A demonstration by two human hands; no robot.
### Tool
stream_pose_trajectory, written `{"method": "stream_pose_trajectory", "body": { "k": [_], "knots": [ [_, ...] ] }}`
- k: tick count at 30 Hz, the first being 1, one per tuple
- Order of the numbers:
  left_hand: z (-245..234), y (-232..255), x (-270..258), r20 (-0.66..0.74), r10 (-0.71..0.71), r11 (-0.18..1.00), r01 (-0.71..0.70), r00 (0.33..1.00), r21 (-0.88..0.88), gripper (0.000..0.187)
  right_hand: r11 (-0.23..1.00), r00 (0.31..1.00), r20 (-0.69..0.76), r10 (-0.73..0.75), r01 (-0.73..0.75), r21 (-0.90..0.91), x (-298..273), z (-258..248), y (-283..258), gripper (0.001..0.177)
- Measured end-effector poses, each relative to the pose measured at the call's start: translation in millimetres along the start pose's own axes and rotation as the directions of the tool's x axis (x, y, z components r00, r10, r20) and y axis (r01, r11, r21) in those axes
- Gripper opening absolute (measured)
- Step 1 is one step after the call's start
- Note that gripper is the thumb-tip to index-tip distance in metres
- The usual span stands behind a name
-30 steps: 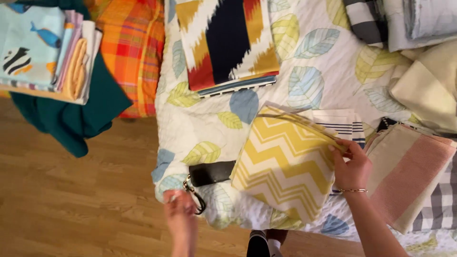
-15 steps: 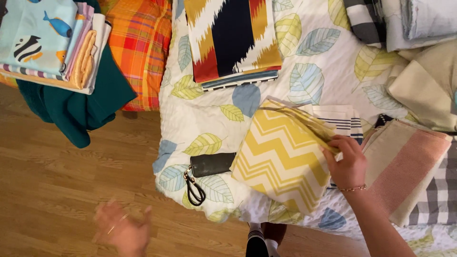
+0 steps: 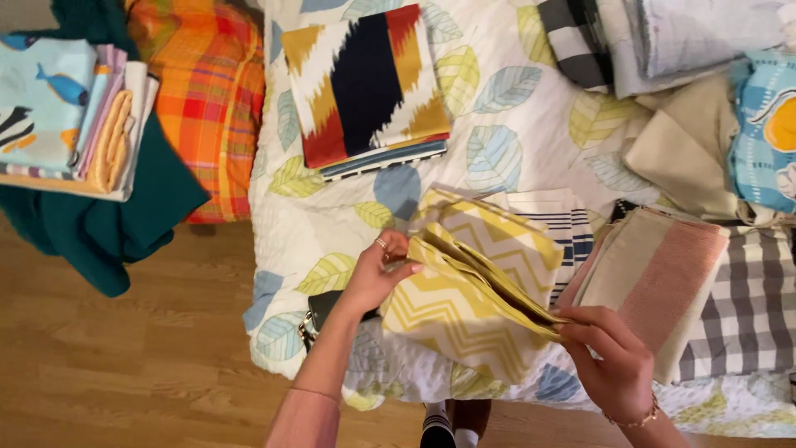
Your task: The person folds multiple towels and linens on a bed, arranging them into neat stacks. They handle items one at a time, smoothing and aligning edges before placing each folded piece onto a growing pile.
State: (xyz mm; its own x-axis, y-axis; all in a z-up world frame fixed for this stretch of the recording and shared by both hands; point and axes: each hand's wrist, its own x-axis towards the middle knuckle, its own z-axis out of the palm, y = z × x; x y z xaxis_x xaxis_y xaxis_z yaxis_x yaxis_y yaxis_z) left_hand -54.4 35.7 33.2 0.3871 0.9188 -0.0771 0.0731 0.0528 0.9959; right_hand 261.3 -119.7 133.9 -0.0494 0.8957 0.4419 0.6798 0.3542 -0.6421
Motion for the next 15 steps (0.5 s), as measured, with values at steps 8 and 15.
{"method": "stream_pose_trajectory", "body": {
  "k": [8,15],
  "knots": [
    [2,-1,24,0.281,-0.192,0.908,0.279,0.940,-0.313,0.040,0.985,0.986,0.034,0.162,-0.164,0.056,2,-16,3,0.009],
    [-4,24,17,0.288,-0.228,0.934,0.292,0.930,-0.203,0.015,0.974,0.967,0.125,0.222,-0.216,-0.063,13,-31,21,0.010]
  ]
}}
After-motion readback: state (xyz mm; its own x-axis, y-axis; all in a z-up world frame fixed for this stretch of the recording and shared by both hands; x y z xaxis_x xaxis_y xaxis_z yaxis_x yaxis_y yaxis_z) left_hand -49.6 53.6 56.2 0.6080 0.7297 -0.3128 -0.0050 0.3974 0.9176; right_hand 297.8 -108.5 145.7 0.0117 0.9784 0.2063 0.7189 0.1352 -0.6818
